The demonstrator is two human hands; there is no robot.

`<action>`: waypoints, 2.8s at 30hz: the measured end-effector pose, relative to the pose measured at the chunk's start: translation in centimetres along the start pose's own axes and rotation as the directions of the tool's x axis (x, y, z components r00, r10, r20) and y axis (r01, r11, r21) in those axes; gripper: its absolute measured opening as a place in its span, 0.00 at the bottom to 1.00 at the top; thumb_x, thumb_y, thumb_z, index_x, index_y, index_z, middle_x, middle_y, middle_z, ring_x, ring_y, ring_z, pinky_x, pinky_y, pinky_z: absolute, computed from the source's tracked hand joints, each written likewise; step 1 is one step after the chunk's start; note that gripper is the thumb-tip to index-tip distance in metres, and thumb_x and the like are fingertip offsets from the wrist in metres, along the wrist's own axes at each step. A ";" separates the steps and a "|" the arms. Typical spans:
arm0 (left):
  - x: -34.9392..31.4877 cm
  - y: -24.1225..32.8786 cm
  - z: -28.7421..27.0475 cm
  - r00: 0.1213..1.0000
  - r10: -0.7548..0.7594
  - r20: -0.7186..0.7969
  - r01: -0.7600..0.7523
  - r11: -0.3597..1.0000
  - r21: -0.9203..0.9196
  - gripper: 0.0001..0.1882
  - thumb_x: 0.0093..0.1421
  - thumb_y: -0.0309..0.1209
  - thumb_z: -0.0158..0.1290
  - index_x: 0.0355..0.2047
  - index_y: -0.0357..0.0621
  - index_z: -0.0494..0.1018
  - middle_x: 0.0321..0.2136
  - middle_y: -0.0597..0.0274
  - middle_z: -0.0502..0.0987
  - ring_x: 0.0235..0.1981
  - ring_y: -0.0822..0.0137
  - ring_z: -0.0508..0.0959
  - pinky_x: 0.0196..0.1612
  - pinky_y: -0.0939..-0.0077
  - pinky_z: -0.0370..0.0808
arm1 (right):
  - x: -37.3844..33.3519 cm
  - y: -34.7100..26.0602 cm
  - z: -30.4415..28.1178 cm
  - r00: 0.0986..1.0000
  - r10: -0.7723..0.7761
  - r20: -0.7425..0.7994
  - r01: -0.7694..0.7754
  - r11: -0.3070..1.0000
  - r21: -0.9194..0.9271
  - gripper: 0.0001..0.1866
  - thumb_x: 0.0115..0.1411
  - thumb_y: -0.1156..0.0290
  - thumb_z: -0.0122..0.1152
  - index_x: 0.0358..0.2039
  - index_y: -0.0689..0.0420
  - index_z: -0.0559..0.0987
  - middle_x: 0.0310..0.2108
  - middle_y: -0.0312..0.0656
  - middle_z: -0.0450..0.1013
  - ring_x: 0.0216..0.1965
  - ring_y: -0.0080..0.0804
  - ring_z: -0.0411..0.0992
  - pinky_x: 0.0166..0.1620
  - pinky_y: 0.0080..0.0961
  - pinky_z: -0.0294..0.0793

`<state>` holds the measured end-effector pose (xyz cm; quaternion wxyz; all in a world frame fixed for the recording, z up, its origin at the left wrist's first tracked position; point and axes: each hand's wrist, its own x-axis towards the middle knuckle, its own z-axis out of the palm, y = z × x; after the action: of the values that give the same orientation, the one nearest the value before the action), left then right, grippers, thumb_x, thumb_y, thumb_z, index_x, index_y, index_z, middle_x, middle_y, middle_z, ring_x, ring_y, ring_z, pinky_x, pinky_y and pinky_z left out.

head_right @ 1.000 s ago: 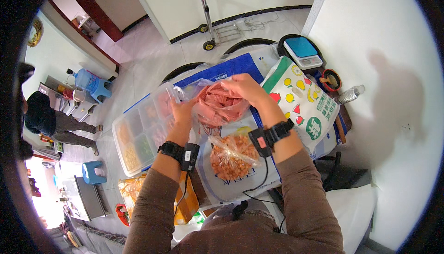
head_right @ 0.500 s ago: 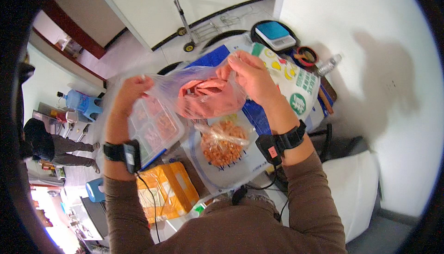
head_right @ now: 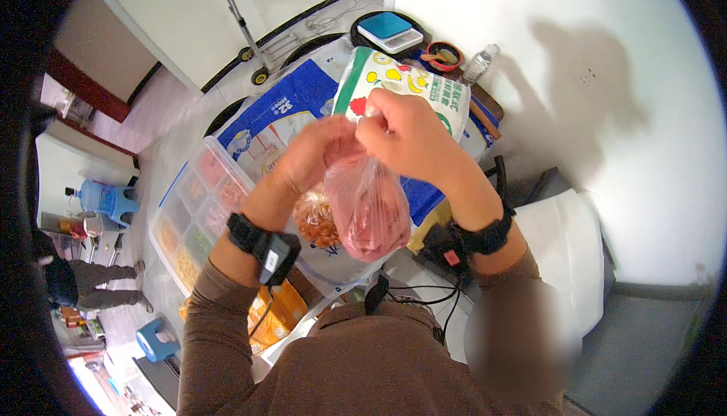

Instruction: The person retrieves a plastic bag of food from the refrigerator, places it on a table, and repacks its contents into smaller bags. They then place the repacked items into a cooler box and later transfer a container of dark seeds into a small plastic container.

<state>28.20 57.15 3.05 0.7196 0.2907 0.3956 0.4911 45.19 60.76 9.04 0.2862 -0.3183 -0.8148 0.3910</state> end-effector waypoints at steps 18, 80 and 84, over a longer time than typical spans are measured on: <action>0.8 -14.3 -2.3 0.809 0.556 0.192 -0.249 0.028 0.968 0.07 0.52 0.32 0.51 0.30 0.45 0.68 0.24 0.56 0.73 0.30 0.52 0.75 0.30 0.60 0.73 | -4.1 20.3 9.0 0.796 0.468 0.385 -0.546 0.828 0.123 0.08 0.55 0.66 0.58 0.34 0.55 0.79 0.32 0.41 0.75 0.29 0.33 0.72 0.33 0.27 0.70; -0.9 -16.1 -3.8 0.942 0.311 -0.127 -0.005 0.391 0.920 0.24 0.51 0.22 0.52 0.51 0.39 0.65 0.49 0.50 0.68 0.53 0.51 0.67 0.54 0.64 0.65 | -8.3 18.6 14.4 0.767 0.636 0.082 -0.465 0.464 0.754 0.13 0.61 0.65 0.50 0.32 0.62 0.76 0.28 0.42 0.73 0.28 0.28 0.71 0.31 0.26 0.71; 0.4 -18.9 -4.9 0.946 0.315 -0.082 -0.001 0.256 0.967 0.25 0.54 0.27 0.50 0.53 0.40 0.62 0.51 0.46 0.66 0.54 0.48 0.64 0.56 0.62 0.62 | -8.2 17.5 15.3 0.871 0.491 -0.006 -0.418 0.748 0.516 0.11 0.61 0.67 0.51 0.32 0.62 0.76 0.27 0.42 0.73 0.27 0.29 0.71 0.33 0.27 0.71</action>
<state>33.06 51.04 -14.84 0.2862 0.6361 0.6690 0.2566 44.60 56.34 -15.20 0.3115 -0.4490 -0.5607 0.6221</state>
